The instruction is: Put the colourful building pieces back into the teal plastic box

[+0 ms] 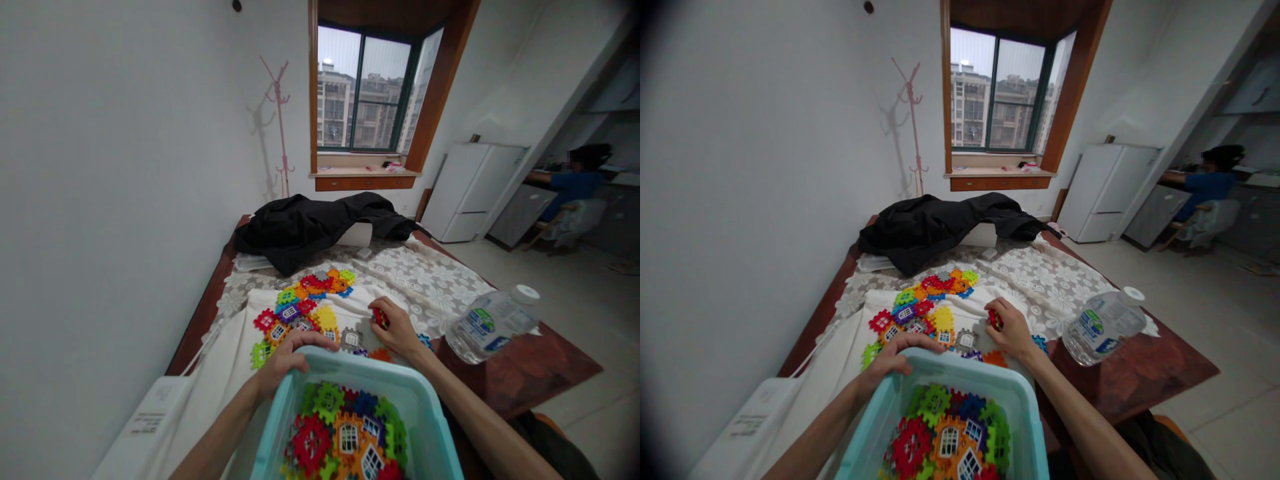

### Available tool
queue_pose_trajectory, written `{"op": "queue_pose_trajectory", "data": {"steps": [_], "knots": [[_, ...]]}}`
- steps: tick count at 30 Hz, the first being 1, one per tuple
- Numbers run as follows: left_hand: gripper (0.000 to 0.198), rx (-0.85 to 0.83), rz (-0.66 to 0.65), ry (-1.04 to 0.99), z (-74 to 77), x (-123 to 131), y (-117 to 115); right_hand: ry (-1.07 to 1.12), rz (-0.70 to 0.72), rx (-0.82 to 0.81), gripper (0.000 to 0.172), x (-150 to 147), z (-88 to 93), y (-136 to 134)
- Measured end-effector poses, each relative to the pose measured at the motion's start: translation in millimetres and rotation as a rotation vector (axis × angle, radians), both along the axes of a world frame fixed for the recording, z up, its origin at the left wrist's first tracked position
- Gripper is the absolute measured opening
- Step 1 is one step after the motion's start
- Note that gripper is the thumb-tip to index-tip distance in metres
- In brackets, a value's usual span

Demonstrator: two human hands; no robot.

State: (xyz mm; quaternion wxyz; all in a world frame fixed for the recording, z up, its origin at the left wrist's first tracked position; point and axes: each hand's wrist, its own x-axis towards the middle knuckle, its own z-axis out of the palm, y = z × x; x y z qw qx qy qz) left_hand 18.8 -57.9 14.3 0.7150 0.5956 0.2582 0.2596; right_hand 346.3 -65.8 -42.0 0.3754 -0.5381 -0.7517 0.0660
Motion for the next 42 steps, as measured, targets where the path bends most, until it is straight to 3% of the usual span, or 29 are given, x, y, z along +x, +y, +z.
{"op": "queue_pose_trajectory", "data": {"steps": [5, 9, 12, 14, 18, 21, 23, 25, 27, 29, 32, 34, 36, 38, 42], "knots": [[0.069, -0.032, -0.082, 0.015, 9.0, -1, -1, 0.214, -0.044, 0.100, 0.021, 5, -0.3, 3], [0.069, -0.030, -0.123, 0.043, 7.5, -3, 1, 0.406, -0.127, 0.122, 0.015, 8, 5.2, 7], [0.068, -0.028, -0.131, 0.026, 4.3, -2, 2, 0.553, -0.133, 0.097, 0.018, 11, 19.5, 10], [0.067, -0.036, -0.126, 0.011, 4.0, -1, 2, 0.656, -0.071, 0.098, 0.019, 9, 38.2, 6], [0.067, -0.058, -0.105, 0.011, 8.0, 1, 0, 0.768, 0.193, 0.128, 0.020, -15, 94.5, -26], [0.065, -0.053, -0.082, 0.047, 10.8, 1, -2, 0.526, 0.566, -0.040, 0.023, -45, 128.3, -62], [0.065, -0.059, -0.064, 0.065, 11.0, 0, -2, 0.231, 0.821, -0.171, 0.032, -66, 134.3, -81], [0.065, -0.070, -0.060, 0.065, 10.3, 0, -3, -0.031, 0.998, -0.208, 0.036, -82, 129.3, -92], [0.065, -0.069, -0.076, 0.053, 9.5, 0, -3, -0.194, 1.076, -0.199, 0.040, -89, 123.0, -96], [0.065, -0.045, -0.087, 0.038, 9.3, -1, -3, -0.218, 1.109, -0.216, 0.047, -85, 123.0, -98], [0.064, 0.013, -0.088, 0.057, 10.3, -2, -1, -0.004, 0.973, -0.307, 0.047, -53, 127.4, -100], [0.063, 0.048, -0.086, 0.087, 10.9, -2, 0, 0.174, 0.550, -0.288, 0.032, -21, 118.4, -100], [0.063, 0.053, -0.087, 0.097, 11.0, -2, 1, 0.158, 0.236, -0.211, 0.027, 15, 92.8, -100], [0.062, 0.013, -0.106, 0.079, 10.8, -2, 2, 0.039, 0.061, -0.198, 0.027, 46, 55.4, -99], [0.054, -0.017, -0.186, 0.074, 14.7, -5, 1, -0.067, -0.042, -0.157, 0.044, 85, -14.0, -96]]}}
